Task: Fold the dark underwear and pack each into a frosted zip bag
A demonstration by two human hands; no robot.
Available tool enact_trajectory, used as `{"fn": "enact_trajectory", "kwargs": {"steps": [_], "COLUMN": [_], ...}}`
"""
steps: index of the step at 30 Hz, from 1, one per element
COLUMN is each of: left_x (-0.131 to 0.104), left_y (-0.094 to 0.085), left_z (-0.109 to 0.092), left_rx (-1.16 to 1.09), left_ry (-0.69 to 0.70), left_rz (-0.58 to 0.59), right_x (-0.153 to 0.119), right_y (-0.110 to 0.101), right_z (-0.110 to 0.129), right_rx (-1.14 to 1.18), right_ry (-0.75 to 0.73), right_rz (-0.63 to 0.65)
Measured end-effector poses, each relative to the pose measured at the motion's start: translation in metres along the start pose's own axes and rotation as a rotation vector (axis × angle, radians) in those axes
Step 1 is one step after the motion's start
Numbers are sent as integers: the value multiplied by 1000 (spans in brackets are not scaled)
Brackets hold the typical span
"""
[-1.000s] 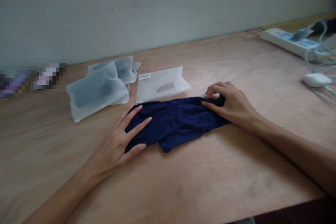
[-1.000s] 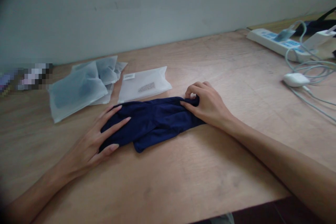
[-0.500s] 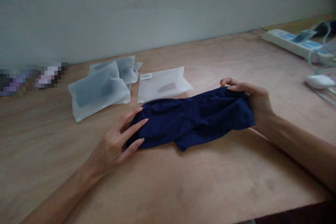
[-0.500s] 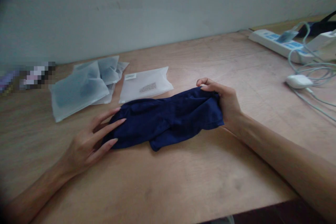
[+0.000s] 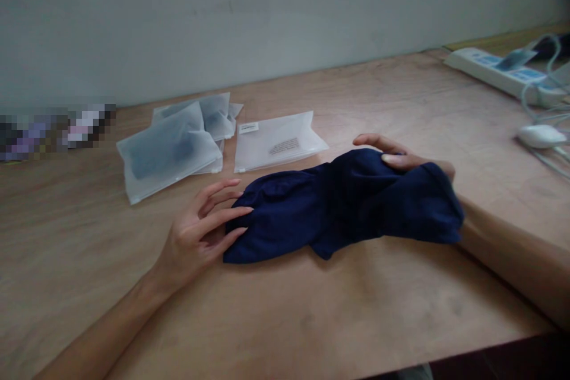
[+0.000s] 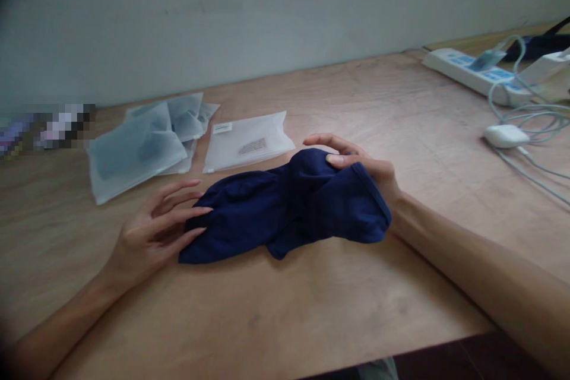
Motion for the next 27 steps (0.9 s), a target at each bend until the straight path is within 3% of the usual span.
{"fn": "enact_trajectory", "kwargs": {"steps": [6, 12, 17, 24, 27], "left_x": [-2, -4, -7, -6, -5], "left_y": [6, 12, 13, 4, 4], "left_z": [-5, -1, 2, 1, -1], "left_rx": [206, 204, 258, 216, 156], "left_ry": [117, 164, 153, 53, 96], "left_rz": [19, 105, 161, 58, 106], "right_x": [1, 15, 30, 34, 24], "right_y": [21, 37, 68, 103, 100], "right_z": [-6, -11, -19, -30, -28], "right_rx": [124, 157, 19, -125, -340], "right_ry": [71, 61, 102, 36, -166], "right_rz": [93, 112, 238, 403, 380]}}
Point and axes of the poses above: each hand's wrist, its own x-axis towards the middle knuckle, its own y-axis out of the palm, z = x × y, the point moved 4 cm from there along x, towards the middle knuckle, and after that the axes turned 6 degrees about x, right-handed, at the moved point
